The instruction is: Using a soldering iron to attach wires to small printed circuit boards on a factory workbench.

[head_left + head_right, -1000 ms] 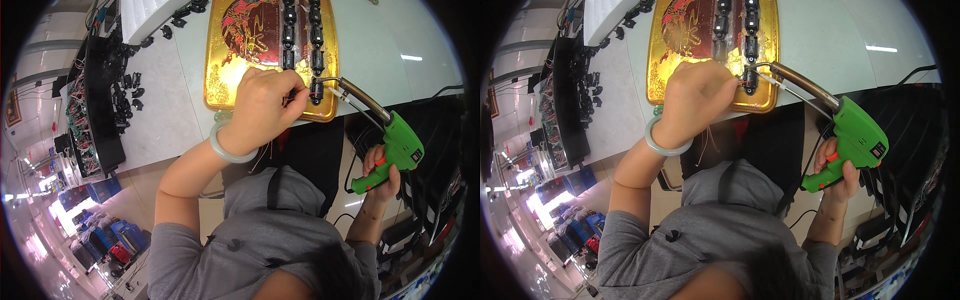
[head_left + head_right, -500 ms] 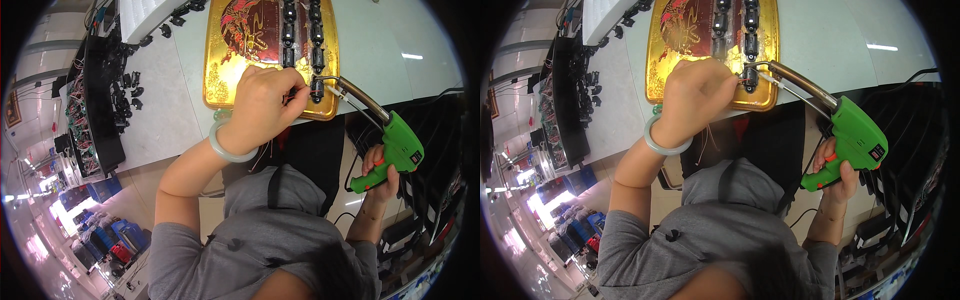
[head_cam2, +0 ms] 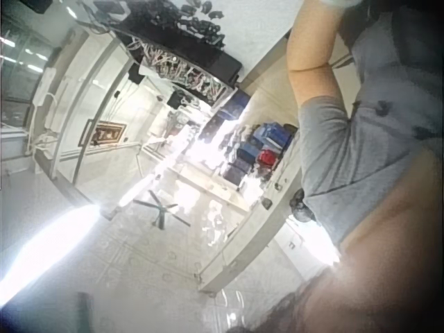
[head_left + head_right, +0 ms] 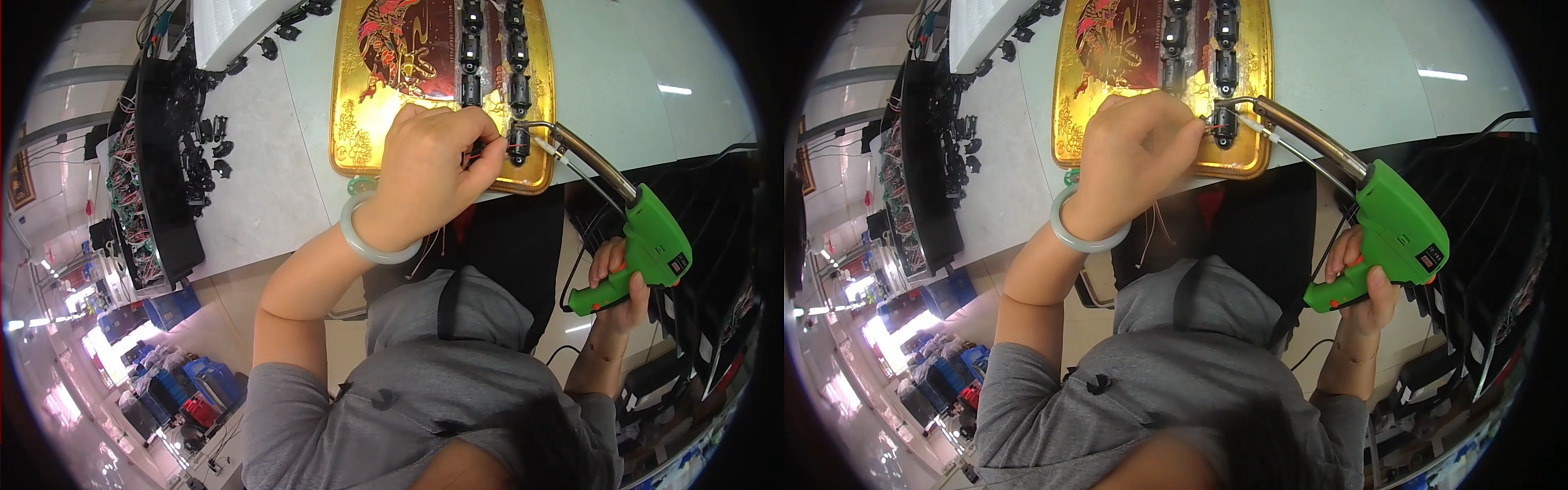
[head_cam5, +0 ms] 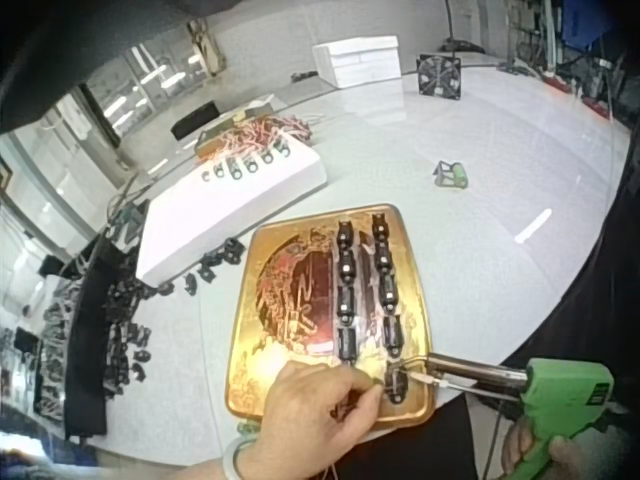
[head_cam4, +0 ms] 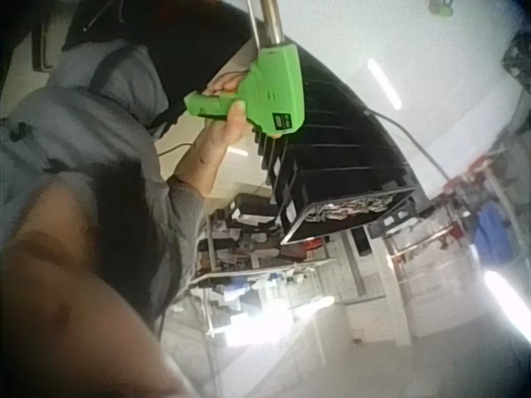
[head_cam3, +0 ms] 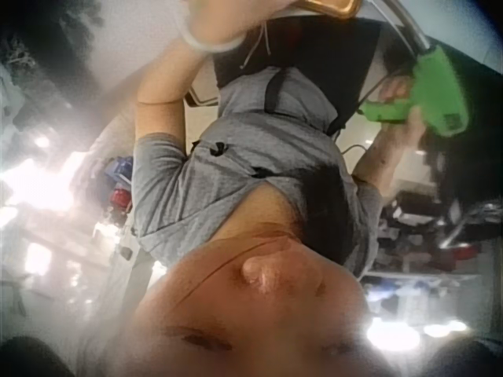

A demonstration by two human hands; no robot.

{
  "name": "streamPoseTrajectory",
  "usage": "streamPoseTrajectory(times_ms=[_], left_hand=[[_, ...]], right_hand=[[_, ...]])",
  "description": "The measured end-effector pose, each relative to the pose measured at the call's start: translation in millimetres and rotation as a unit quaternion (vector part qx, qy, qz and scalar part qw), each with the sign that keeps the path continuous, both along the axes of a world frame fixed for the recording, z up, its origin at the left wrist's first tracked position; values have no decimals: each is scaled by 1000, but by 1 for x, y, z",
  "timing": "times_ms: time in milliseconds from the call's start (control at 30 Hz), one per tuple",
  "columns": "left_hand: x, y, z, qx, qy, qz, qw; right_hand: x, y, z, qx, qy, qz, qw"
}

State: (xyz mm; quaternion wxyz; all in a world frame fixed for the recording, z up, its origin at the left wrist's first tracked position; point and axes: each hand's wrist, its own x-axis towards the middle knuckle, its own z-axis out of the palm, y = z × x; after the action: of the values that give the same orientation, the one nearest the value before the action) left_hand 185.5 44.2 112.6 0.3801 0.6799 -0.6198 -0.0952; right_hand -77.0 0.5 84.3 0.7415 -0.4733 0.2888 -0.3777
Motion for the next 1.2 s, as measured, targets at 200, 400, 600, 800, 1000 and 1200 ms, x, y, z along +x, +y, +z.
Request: streamPoseTrajectory(times_ms=[200,400,600,800,1000,1200], left_hand=[[0,0,0,6,-2,4,1000],[0,0,-2,-9,-5,1,1000],[0,0,-3,-6,-16,0,1000],[1,1,-6,-11,-23,-4,1000],[1,-2,-9,-52,-3,-2,999],[1,1,-5,-11,-25,-7,1000]], right_hand=[[-6,-5,-2,-25,-16,11,999],[-8,-13,2,-35,-62,-21,997],[0,-13,-1,-22,-67,-12,997],[3,-13,-2,0,-79,-6,997],[9,-14,-4,10,-100,-3,995],[27,-17,-6,26,-150,0,988]])
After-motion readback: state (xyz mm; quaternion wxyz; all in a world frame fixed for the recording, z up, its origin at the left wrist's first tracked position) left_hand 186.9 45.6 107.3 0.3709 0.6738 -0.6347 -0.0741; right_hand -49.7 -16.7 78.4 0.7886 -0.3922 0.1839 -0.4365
